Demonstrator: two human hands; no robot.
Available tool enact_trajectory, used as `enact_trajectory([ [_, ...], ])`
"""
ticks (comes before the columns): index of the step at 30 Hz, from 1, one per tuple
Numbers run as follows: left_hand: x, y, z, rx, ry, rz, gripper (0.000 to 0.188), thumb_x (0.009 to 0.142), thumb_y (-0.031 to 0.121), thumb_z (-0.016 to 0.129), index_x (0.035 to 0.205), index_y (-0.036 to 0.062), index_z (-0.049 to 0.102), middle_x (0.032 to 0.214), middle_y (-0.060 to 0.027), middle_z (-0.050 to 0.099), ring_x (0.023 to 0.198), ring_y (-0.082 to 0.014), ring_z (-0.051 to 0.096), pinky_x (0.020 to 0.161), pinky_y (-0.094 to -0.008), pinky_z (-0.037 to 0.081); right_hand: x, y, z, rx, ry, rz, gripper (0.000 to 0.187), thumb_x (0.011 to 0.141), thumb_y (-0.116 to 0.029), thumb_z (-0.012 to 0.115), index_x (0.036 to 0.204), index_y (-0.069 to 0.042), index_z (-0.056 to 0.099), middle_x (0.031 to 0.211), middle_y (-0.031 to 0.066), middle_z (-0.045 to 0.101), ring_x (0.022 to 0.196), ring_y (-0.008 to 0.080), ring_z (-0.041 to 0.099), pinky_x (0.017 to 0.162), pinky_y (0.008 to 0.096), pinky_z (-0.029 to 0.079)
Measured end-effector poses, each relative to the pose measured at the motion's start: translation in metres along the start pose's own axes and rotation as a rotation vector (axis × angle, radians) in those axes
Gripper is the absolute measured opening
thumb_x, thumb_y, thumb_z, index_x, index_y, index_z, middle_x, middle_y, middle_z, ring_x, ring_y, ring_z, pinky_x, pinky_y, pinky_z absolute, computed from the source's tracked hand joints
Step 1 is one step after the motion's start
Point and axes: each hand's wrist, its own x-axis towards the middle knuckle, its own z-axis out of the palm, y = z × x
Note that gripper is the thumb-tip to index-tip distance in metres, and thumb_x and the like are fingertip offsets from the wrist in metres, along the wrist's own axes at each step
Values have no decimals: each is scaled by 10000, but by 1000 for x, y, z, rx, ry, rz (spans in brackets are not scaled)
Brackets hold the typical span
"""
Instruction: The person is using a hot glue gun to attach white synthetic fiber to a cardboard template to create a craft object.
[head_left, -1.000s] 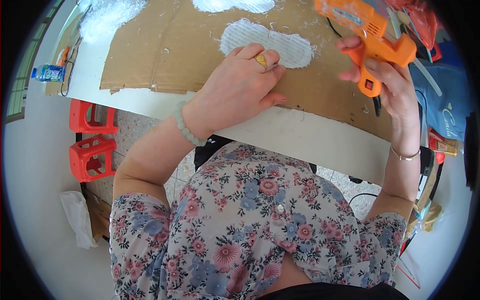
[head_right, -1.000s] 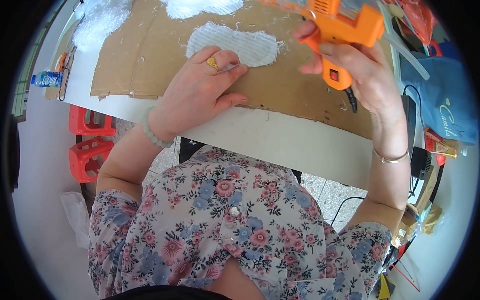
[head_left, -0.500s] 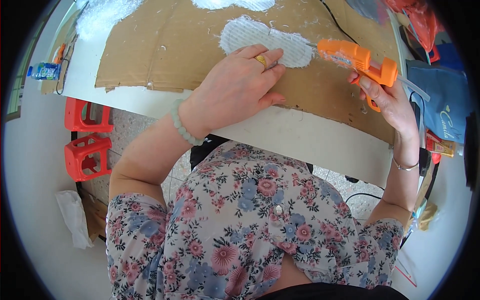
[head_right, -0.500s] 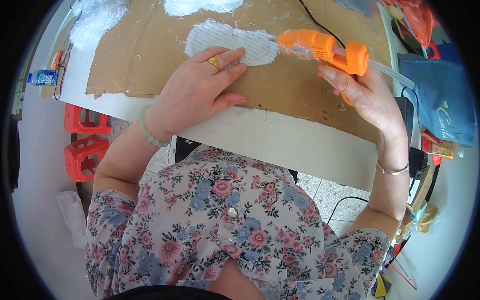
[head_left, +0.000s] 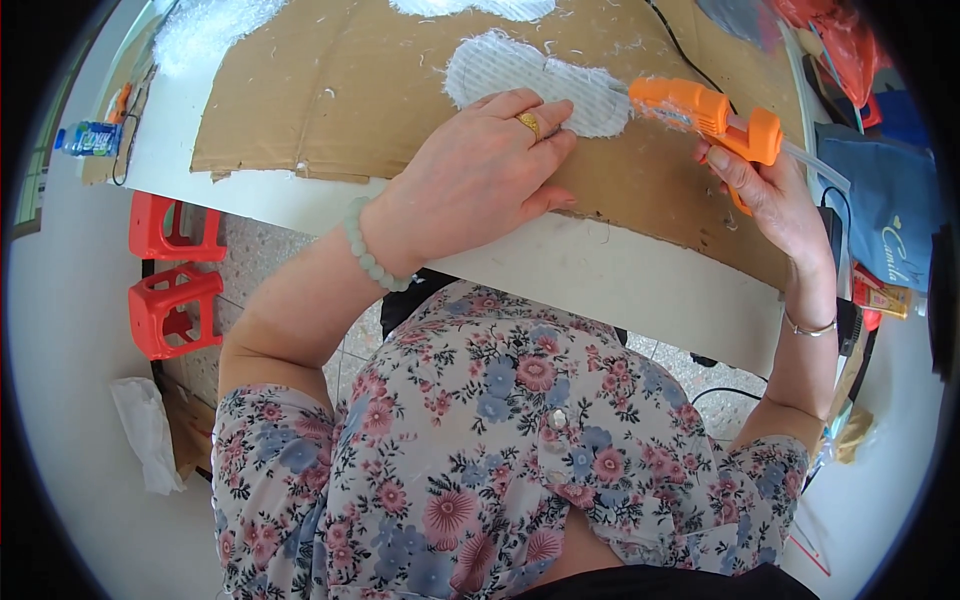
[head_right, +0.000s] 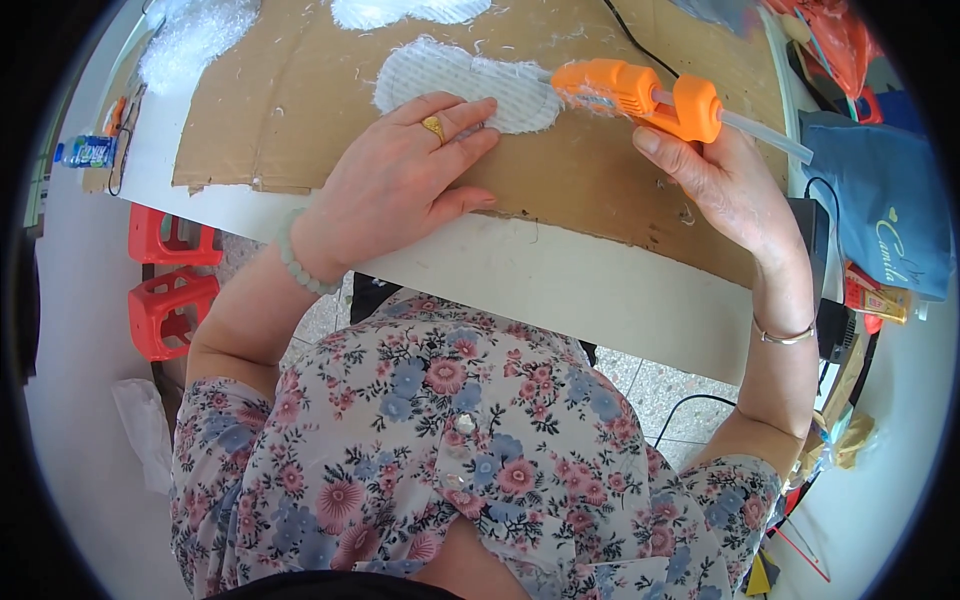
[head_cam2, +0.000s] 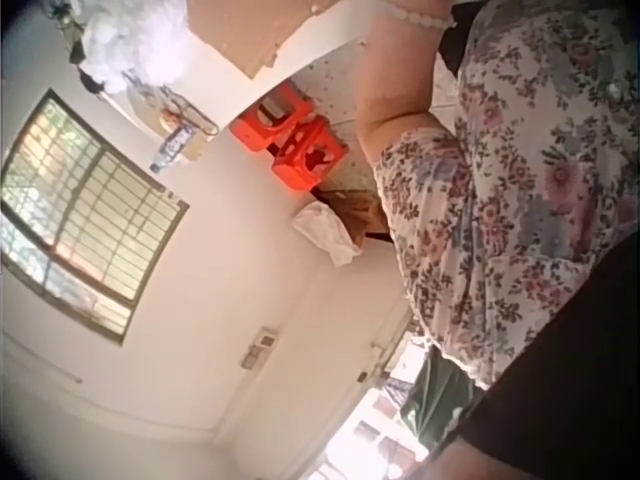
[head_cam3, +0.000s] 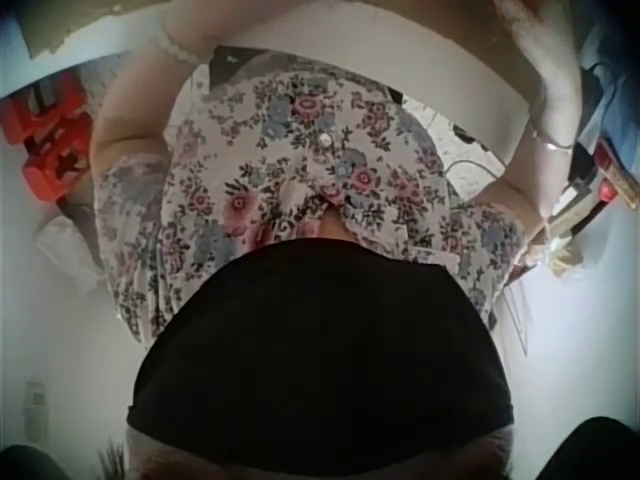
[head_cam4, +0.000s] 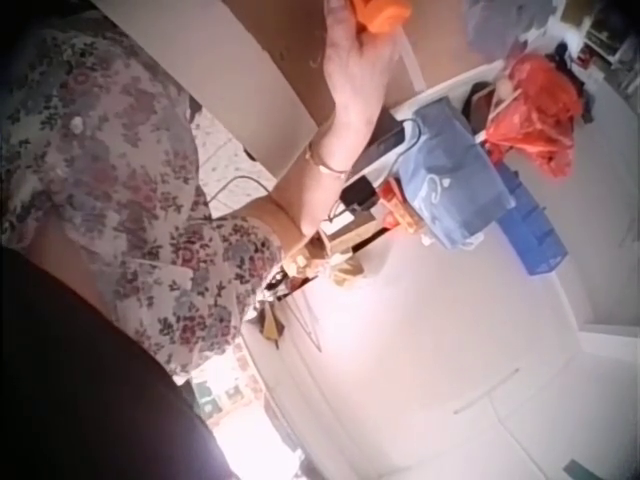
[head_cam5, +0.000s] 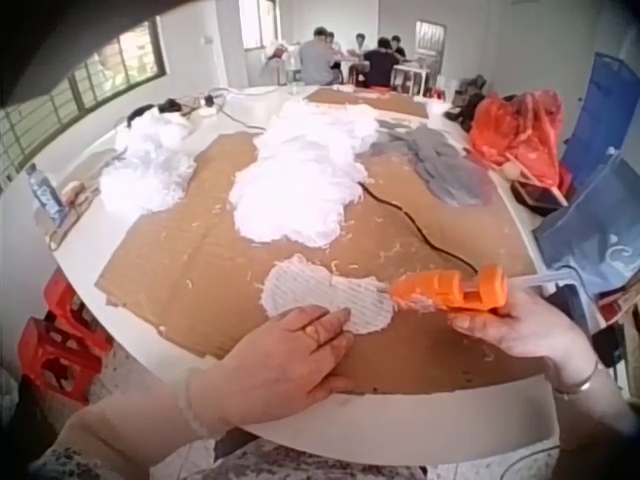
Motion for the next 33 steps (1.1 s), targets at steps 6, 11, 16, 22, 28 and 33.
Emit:
enact_trajectory([
  [6, 0, 1, 0, 0, 7, -2, 420, 726, 254, 700, 1030, -19, 603, 1174, -135, 578, 1074, -301, 521, 908, -370, 444, 2, -1, -1, -95, -7, 56, 421, 908, -374, 578, 1162, -41, 538, 902, 3, 604, 721, 84, 516, 637, 221, 443],
  [11, 0, 1, 0, -12, 14, -6, 406, 716, 223, 705, 1025, -20, 600, 1199, -126, 566, 1065, -308, 525, 891, -371, 454, 2, -11, 1, -127, -1, 46, 429, 911, -378, 572, 1169, -37, 539, 872, 3, 594, 714, 81, 513, 633, 219, 440],
  [16, 1, 2, -2, -45, 17, -18, 386, 710, 210, 708, 1002, -21, 607, 1134, -93, 552, 1020, -270, 539, 842, -352, 469, 6, -12, 2, -169, 37, -34, 434, 911, -387, 569, 1159, -31, 544, 835, 0, 580, 705, 81, 502, 626, 227, 428],
  [22, 2, 3, -3, -52, -1, -35, 379, 691, 199, 720, 987, -12, 613, 1035, -69, 543, 971, -236, 548, 792, -337, 478, 10, -18, 4, -226, 70, -135, 448, 912, -382, 570, 1179, -24, 535, 810, 2, 564, 705, 86, 491, 635, 231, 414],
  [28, 1, 2, -2, -60, 22, -26, 382, 682, 199, 725, 987, -2, 615, 1005, -62, 545, 966, -236, 548, 792, -336, 478, 16, -24, 3, -263, 21, -52, 436, 919, -348, 568, 1199, -16, 532, 856, 39, 562, 760, 125, 512, 711, 263, 434],
  [33, 1, 2, 0, -50, 30, -19, 393, 675, 194, 731, 995, 2, 610, 995, -65, 547, 974, -241, 549, 799, -340, 479, 19, -30, 5, -282, 16, -100, 418, 921, -328, 563, 1183, -3, 535, 872, 67, 561, 783, 152, 517, 734, 281, 436],
])
